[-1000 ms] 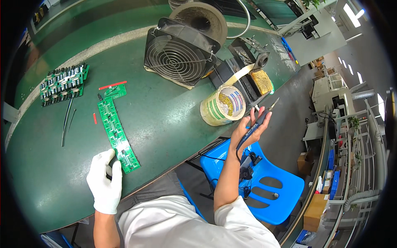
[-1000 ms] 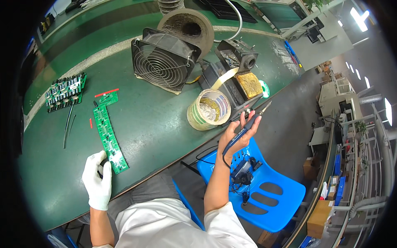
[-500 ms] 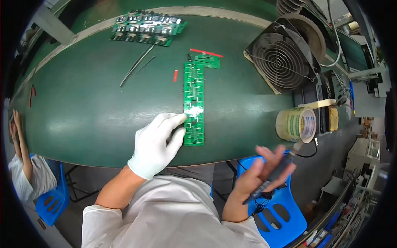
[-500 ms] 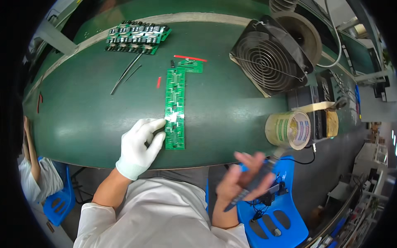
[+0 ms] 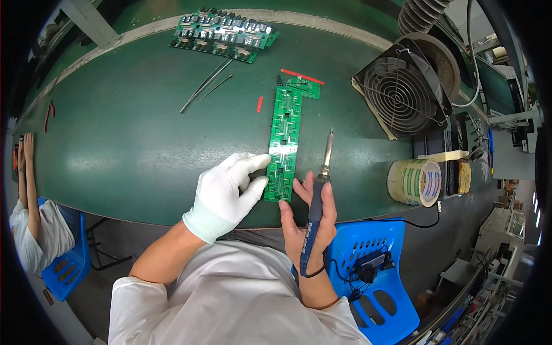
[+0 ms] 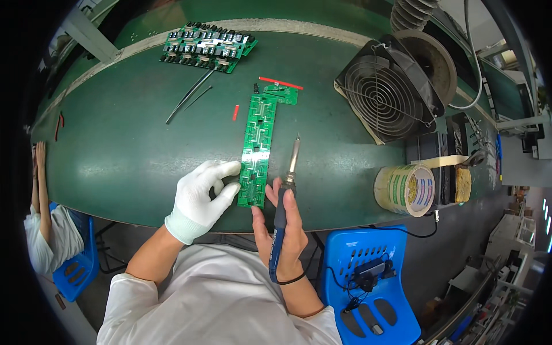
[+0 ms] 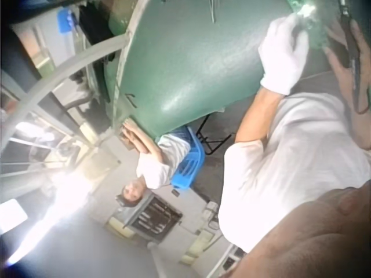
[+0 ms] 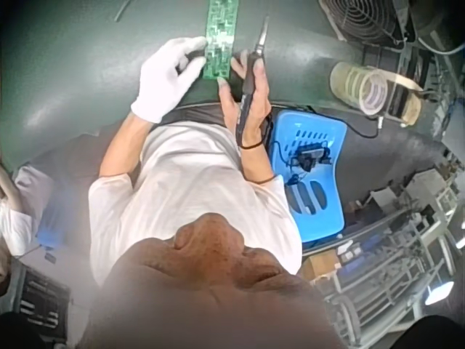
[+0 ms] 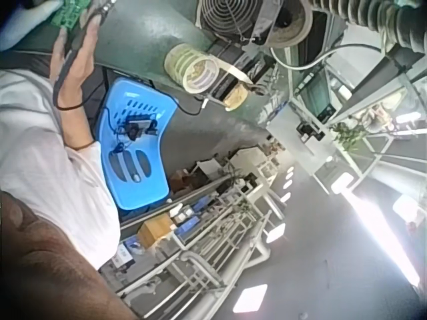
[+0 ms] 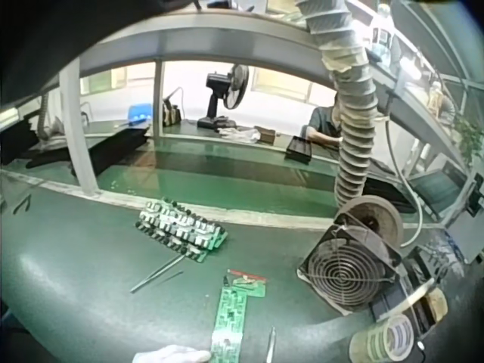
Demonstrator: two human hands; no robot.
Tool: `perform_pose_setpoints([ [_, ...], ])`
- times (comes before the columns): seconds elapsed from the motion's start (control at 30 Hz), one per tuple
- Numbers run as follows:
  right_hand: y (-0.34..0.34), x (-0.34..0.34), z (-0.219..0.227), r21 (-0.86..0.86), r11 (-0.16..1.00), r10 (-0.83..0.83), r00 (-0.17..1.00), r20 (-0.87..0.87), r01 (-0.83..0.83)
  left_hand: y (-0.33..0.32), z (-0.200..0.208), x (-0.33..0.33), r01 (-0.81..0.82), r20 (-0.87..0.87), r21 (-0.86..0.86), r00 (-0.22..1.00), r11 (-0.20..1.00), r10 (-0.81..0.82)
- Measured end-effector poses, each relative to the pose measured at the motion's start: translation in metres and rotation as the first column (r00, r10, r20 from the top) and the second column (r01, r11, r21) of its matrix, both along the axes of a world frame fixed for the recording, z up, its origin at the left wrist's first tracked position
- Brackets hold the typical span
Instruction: Soldering components onto a printed circuit board at an industrial workstation.
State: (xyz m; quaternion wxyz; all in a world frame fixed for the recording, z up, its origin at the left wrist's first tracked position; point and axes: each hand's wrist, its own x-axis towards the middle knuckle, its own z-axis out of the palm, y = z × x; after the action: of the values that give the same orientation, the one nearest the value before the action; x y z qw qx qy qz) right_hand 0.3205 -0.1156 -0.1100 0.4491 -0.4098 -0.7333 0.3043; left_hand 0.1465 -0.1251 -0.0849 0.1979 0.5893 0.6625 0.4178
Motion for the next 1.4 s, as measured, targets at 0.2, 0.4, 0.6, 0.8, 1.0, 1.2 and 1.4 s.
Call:
perform_pose_setpoints([
  [0.2, -0.001, 0.006, -0.011, 0.064, 0.998, 0.023, 0.999, -0.043, -0.021, -0.002, 0.002, -0.001, 0.001, 0.162, 0.008, 0.987, 1.0, -0.003],
  [0.4, 0.001, 0.007, -0.016, 0.078, 0.996, 0.06, 0.99, -0.129, -0.05, 0.0, 0.004, 0.0, 0.01, 0.23, 0.004, 0.973, 1.0, -0.011],
  [0.6, 0.002, 0.005, -0.015, 0.066, 0.996, 0.069, 0.99, -0.125, -0.062, 0.003, 0.004, 0.003, -0.039, 0.207, -0.042, 0.977, 0.998, 0.047],
  [0.8, -0.008, -0.01, -0.005, 0.056, 0.99, 0.139, 0.969, -0.202, -0.13, -0.011, 0.013, -0.03, -0.158, 0.403, -0.098, 0.896, 0.983, 0.185],
  [1.0, 0.01, -0.014, -0.003, 0.085, 0.99, 0.125, 0.968, -0.218, -0.109, -0.075, 0.033, -0.154, -0.587, 0.457, -0.129, 0.68, 0.799, 0.573],
  [1.2, 0.013, -0.018, -0.006, 0.064, 0.99, 0.135, 0.971, -0.197, -0.124, -0.124, 0.037, -0.255, -0.851, -0.622, 0.03, 0.394, 0.524, 0.677],
  [1.4, 0.017, -0.015, -0.007, 0.057, 0.995, 0.086, 0.985, -0.149, -0.079, 0.028, 0.065, -0.213, -0.268, -0.725, 0.308, 0.555, 0.913, 0.408],
])
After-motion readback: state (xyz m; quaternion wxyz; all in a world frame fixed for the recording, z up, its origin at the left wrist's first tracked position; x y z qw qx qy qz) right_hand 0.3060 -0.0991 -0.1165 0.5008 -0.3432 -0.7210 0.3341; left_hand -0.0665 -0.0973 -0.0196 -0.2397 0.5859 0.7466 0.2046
